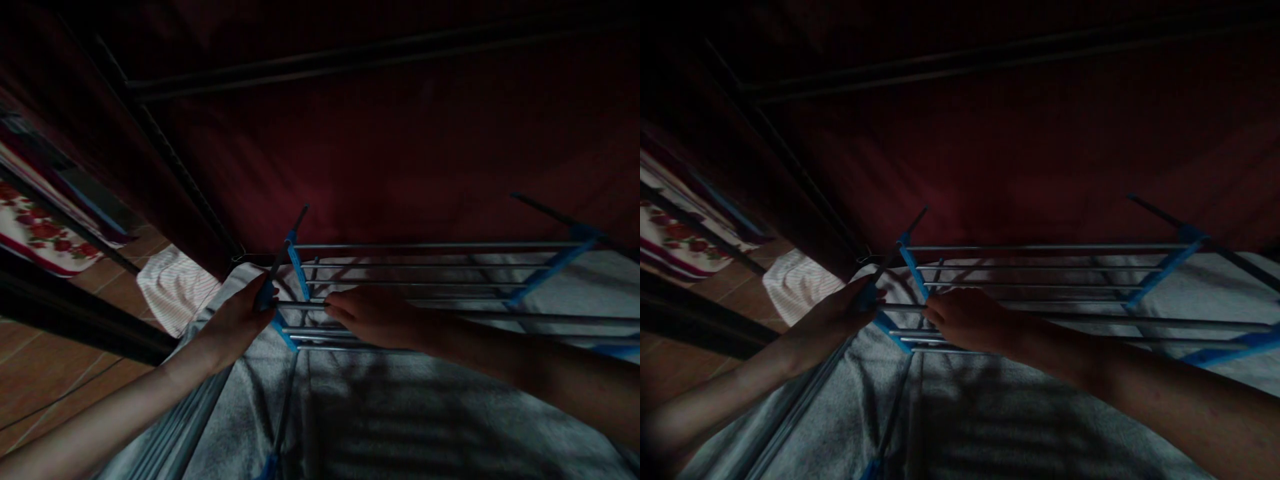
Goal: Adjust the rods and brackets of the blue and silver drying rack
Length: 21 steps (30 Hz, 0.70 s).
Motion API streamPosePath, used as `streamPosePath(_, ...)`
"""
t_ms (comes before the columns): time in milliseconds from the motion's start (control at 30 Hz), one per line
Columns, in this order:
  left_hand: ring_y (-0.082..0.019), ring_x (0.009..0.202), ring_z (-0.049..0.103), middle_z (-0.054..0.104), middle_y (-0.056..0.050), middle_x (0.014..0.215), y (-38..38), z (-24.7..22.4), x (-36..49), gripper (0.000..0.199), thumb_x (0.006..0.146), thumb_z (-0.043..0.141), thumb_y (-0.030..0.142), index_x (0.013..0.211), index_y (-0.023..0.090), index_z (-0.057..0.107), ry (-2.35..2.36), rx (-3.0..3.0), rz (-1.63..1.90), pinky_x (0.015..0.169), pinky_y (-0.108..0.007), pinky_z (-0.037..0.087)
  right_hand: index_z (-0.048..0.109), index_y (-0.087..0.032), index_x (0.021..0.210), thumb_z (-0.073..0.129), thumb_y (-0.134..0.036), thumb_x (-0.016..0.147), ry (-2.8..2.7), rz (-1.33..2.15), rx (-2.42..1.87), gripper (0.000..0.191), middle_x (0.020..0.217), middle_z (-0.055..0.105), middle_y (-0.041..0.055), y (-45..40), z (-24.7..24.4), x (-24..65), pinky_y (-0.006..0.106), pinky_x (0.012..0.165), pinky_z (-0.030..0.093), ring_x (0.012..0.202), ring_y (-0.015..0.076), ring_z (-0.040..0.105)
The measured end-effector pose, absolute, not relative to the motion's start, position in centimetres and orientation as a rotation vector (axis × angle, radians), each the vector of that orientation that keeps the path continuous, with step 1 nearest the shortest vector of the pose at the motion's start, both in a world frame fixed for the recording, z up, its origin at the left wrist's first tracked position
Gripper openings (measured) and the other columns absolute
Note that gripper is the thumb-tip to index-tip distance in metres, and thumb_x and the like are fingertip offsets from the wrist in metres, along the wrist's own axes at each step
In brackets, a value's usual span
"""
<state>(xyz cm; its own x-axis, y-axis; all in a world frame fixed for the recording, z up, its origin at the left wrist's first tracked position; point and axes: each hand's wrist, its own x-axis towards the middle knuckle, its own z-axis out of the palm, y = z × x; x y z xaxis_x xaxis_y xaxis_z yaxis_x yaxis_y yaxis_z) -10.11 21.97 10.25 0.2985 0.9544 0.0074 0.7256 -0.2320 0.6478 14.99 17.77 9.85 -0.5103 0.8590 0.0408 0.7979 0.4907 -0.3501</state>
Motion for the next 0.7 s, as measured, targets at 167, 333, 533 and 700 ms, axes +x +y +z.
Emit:
streamPosePath(167, -0.028, 0.149, 0.034, 0.033, -0.005, 0.164, 23.1, 10.0, -10.9, 0.069, 0.091, 0.044, 0.044, 0.157, 0.028, 0.030, 1.483, 2.699, 0.566, 0.120, -0.048, 0.030, 0.063, -0.020, 0.118, 0.045, -0.041, 0.103, -2.444, 0.395, -1.328, 0.031, 0.112, 0.072, 0.0084, 17.2, 9.8, 16.4, 0.032, 0.082, 0.045, 0.101, 0.0222, 0.066)
streamPosePath(333, -0.023, 0.150, 0.032, 0.045, 0.006, 0.157, 24.3, 7.5, -9.9, 0.044, 0.092, 0.044, 0.038, 0.134, 0.039, 0.058, 0.961, 3.062, 0.561, 0.125, -0.048, 0.020, 0.066, -0.020, 0.113, 0.044, -0.032, 0.104, -2.380, 0.308, -1.491, 0.026, 0.117, 0.071, 0.0071, 15.3, 13.1, 21.8, 0.033, 0.091, 0.046, 0.105, 0.0199, 0.064)
streamPosePath(533, -0.026, 0.139, 0.049, 0.047, 0.005, 0.156, 22.7, 7.0, -2.2, 0.059, 0.090, 0.048, 0.055, 0.148, 0.040, 0.048, 0.834, 2.897, 0.476, 0.117, -0.042, 0.036, 0.071, -0.022, 0.108, 0.056, -0.034, 0.094, -1.792, 0.123, -1.874, 0.023, 0.114, 0.071, 0.0043, 10.0, 18.8, 37.9, 0.036, 0.103, 0.044, 0.110, 0.0218, 0.062)
streamPosePath(700, -0.026, 0.135, 0.052, 0.051, -0.002, 0.153, 20.5, 8.8, 8.0, 0.059, 0.094, 0.048, 0.051, 0.149, 0.032, 0.047, 0.638, 2.702, 0.294, 0.113, -0.040, 0.037, 0.069, -0.020, 0.084, 0.061, -0.027, 0.085, -0.938, 0.348, -1.872, 0.010, 0.104, 0.071, 0.0095, 4.4, 15.7, 48.1, 0.038, 0.097, 0.050, 0.103, 0.0237, 0.064)
